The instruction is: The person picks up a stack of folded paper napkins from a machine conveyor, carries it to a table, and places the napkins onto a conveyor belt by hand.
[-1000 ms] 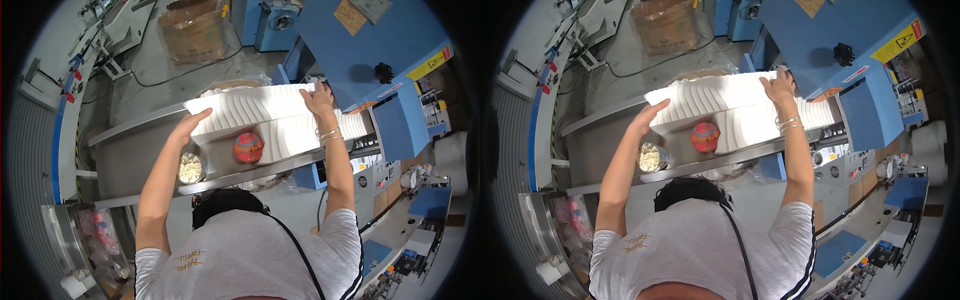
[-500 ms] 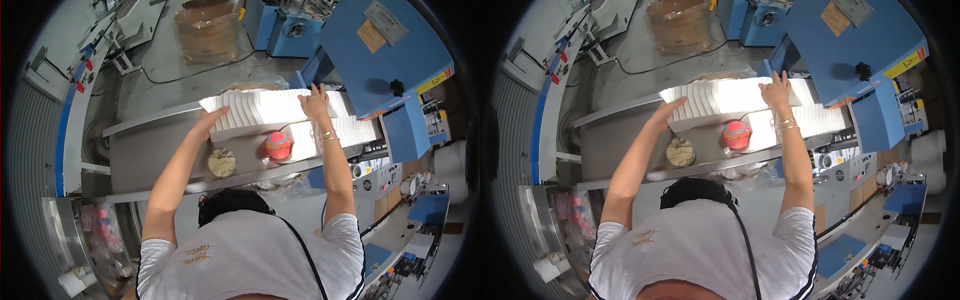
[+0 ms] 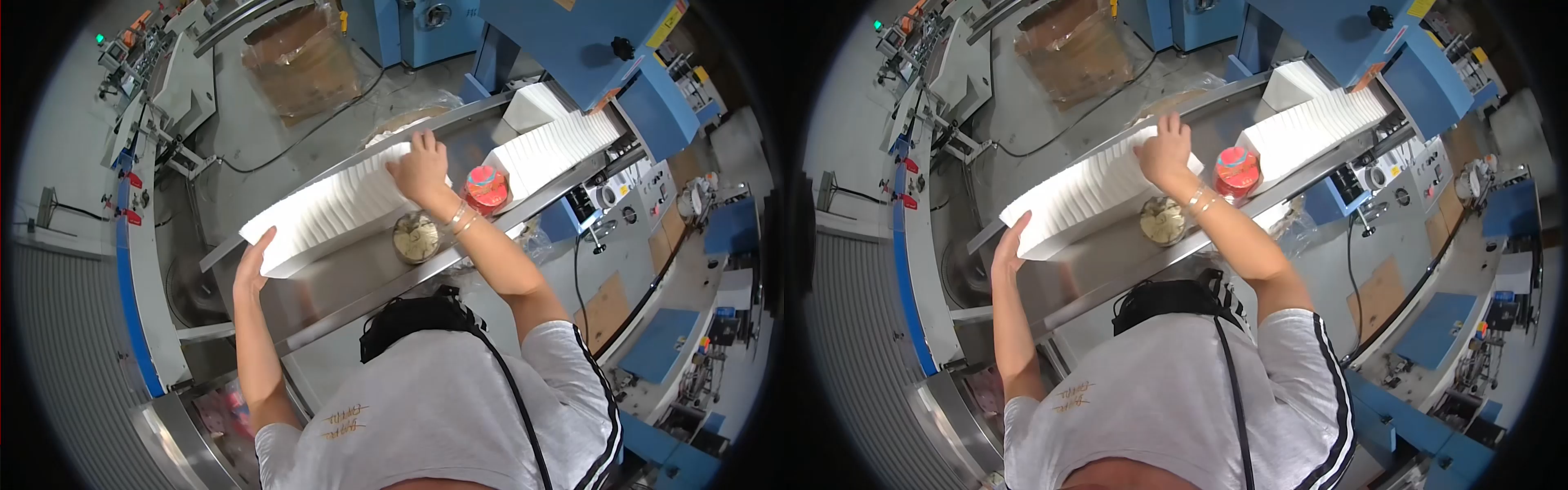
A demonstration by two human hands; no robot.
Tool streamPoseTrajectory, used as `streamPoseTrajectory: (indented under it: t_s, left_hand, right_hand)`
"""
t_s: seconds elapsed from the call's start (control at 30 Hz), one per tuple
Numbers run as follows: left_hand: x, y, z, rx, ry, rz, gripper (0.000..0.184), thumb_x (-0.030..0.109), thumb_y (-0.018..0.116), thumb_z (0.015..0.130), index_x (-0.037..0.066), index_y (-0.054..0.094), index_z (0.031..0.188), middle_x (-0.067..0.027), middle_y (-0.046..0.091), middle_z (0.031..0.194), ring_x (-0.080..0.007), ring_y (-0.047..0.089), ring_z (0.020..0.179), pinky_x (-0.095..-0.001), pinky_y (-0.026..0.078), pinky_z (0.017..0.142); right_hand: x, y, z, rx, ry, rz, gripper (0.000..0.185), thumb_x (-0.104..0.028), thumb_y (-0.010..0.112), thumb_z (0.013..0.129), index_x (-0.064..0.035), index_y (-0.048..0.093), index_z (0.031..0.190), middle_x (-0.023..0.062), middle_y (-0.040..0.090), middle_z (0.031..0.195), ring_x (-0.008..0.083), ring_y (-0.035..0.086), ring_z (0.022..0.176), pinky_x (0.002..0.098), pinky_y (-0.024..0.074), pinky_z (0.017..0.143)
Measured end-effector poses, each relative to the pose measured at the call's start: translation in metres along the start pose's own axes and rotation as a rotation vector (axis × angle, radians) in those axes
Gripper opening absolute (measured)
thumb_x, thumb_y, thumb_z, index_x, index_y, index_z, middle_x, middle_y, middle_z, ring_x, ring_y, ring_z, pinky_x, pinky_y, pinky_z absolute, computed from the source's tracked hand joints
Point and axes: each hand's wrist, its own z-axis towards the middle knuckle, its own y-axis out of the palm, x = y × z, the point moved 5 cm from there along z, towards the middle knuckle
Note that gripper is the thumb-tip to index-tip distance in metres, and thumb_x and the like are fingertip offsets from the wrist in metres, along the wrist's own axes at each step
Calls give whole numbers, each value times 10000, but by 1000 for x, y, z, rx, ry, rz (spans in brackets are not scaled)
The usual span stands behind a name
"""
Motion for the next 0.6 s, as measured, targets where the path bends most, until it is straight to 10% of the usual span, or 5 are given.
streamPoseTrajectory:
  t_s: [0.3, 0.43, 0.47, 0.6]
  left_hand:
    - [3, 32, 14, -64, 23, 239, 931, 372, 788, 780, 18, 289, 1481, -146, 405, 1470, -281, 326, 1391, -377, 256, 1120]
    - [-5, 28, 34, -95, 64, 258, 976, 387, 789, 769, 26, 250, 1498, -142, 361, 1507, -291, 287, 1414, -384, 226, 1132]
    - [0, 33, 26, -48, 60, 280, 970, 382, 786, 772, 25, 250, 1498, -144, 359, 1508, -289, 287, 1415, -381, 224, 1133]
    - [6, 40, 11, -3, 59, 302, 946, 380, 769, 787, 25, 254, 1497, -146, 354, 1512, -287, 273, 1423, -386, 195, 1144]
  right_hand:
    - [63, -4, -9, -289, 340, 184, 673, -562, 518, 911, 58, 632, 1146, 196, 466, 1344, 388, 490, 1207, 446, 443, 987]
    - [54, -34, -35, 161, 85, -47, 573, -521, 618, 851, 19, 629, 1042, 209, 538, 1205, 343, 578, 978, 459, 475, 851]
    - [38, -51, -46, 431, -54, -112, 433, -474, 703, 796, -59, 627, 895, 150, 616, 774, 324, 592, 764, 446, 498, 637]
    - [-12, -43, -110, -213, -8, 104, 785, -672, 690, 709, -62, 519, 1173, 208, 644, 927, 382, 648, 850, 437, 548, 693]
